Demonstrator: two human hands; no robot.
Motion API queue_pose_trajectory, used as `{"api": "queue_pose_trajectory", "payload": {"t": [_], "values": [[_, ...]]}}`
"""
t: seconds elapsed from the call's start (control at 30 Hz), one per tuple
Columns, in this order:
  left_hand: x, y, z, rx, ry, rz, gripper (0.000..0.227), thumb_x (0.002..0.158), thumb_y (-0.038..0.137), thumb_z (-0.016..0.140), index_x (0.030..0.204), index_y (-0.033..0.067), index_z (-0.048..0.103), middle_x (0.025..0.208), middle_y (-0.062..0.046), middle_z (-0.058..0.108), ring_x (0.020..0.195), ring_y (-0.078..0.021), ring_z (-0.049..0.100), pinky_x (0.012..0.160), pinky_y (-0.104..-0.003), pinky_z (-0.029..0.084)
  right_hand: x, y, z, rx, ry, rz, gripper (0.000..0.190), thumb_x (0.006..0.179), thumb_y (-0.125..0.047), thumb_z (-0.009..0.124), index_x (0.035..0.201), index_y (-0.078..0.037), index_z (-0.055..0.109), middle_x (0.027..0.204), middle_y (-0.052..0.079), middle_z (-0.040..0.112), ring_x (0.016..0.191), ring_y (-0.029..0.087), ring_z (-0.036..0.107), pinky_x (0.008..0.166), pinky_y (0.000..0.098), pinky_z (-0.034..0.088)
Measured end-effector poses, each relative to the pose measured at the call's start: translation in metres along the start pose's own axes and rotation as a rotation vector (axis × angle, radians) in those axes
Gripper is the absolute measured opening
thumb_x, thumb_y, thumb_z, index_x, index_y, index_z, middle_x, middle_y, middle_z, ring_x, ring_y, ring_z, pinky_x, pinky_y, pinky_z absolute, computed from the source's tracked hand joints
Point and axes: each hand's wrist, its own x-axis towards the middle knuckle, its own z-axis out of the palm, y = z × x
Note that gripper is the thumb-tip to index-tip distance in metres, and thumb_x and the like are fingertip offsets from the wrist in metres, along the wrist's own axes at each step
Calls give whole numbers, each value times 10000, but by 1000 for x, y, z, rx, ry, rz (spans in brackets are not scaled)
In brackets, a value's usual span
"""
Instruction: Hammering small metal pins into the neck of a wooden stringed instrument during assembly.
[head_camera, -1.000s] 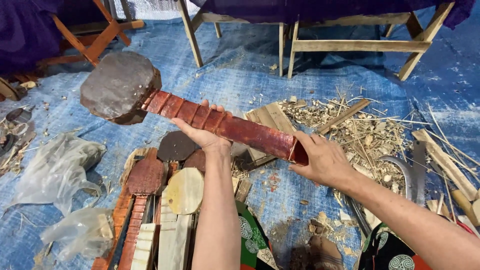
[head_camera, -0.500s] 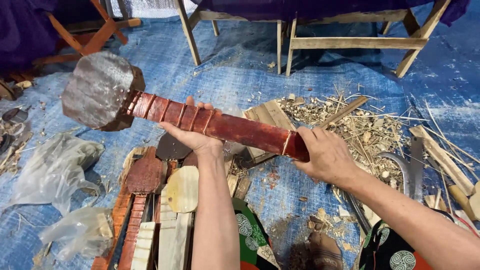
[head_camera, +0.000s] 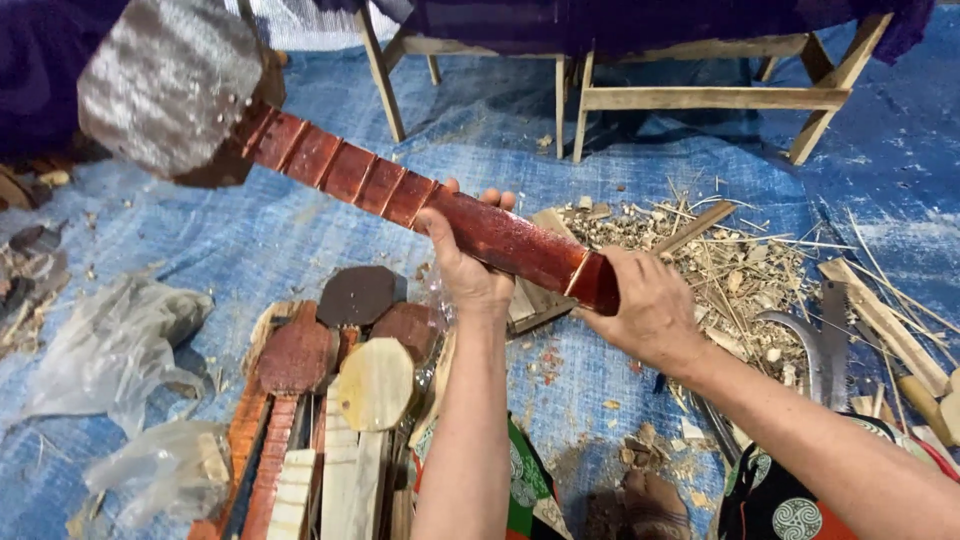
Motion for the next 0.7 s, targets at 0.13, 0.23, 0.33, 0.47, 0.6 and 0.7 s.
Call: {"api": "queue_pose_trajectory", "payload": {"t": [0.13, 0.23, 0.33, 0.47, 0.6, 0.7], "values": [[4, 2, -8, 152, 92, 17, 548, 907, 613, 693, 1268, 205, 631, 821, -137, 763, 729, -284, 779, 644, -362, 669, 9, -28, -32, 171, -428, 181, 1057, 663, -471, 969, 1513, -160, 422, 1293, 252, 633, 1252, 394, 615, 1009, 511, 483], [-2, 5, -1, 204, 122, 29, 497, 911, 586, 694, 1228, 205, 650, 781, -131, 744, 670, -266, 767, 610, -352, 666, 7, -26, -33, 195, -650, 230, 1188, 665, -509, 967, 1588, -205, 284, 1480, 237, 484, 1418, 423, 457, 1178, 696, 253], [-10, 1, 13, 231, 84, 56, 529, 920, 553, 694, 1278, 168, 639, 787, -146, 740, 675, -271, 767, 618, -357, 669, 2, -16, -25, 163, -598, 219, 1054, 717, -408, 934, 1553, -214, 323, 1428, 228, 531, 1347, 415, 536, 1122, 626, 349], [-16, -1, 20, 283, 62, 92, 525, 934, 548, 665, 1279, 153, 646, 787, -134, 739, 681, -255, 768, 620, -352, 672, -5, 4, 6, 169, -457, 176, 859, 779, -317, 851, 1466, -183, 352, 1280, 244, 605, 1201, 442, 637, 953, 562, 475], [-14, -1, 17, 284, 45, 119, 507, 939, 540, 674, 1249, 140, 647, 785, -152, 739, 672, -275, 768, 603, -363, 663, -12, 3, 6, 179, -437, 141, 808, 809, -304, 813, 1445, -157, 337, 1241, 274, 590, 1169, 497, 628, 949, 590, 463], [-12, -2, 14, 324, 35, 111, 488, 952, 536, 662, 1240, 143, 651, 778, -136, 741, 668, -258, 768, 609, -352, 660, -2, -16, -25, 269, -534, 180, 984, 748, -308, 893, 1515, -175, 292, 1316, 297, 573, 1242, 505, 597, 1026, 605, 439]]}}
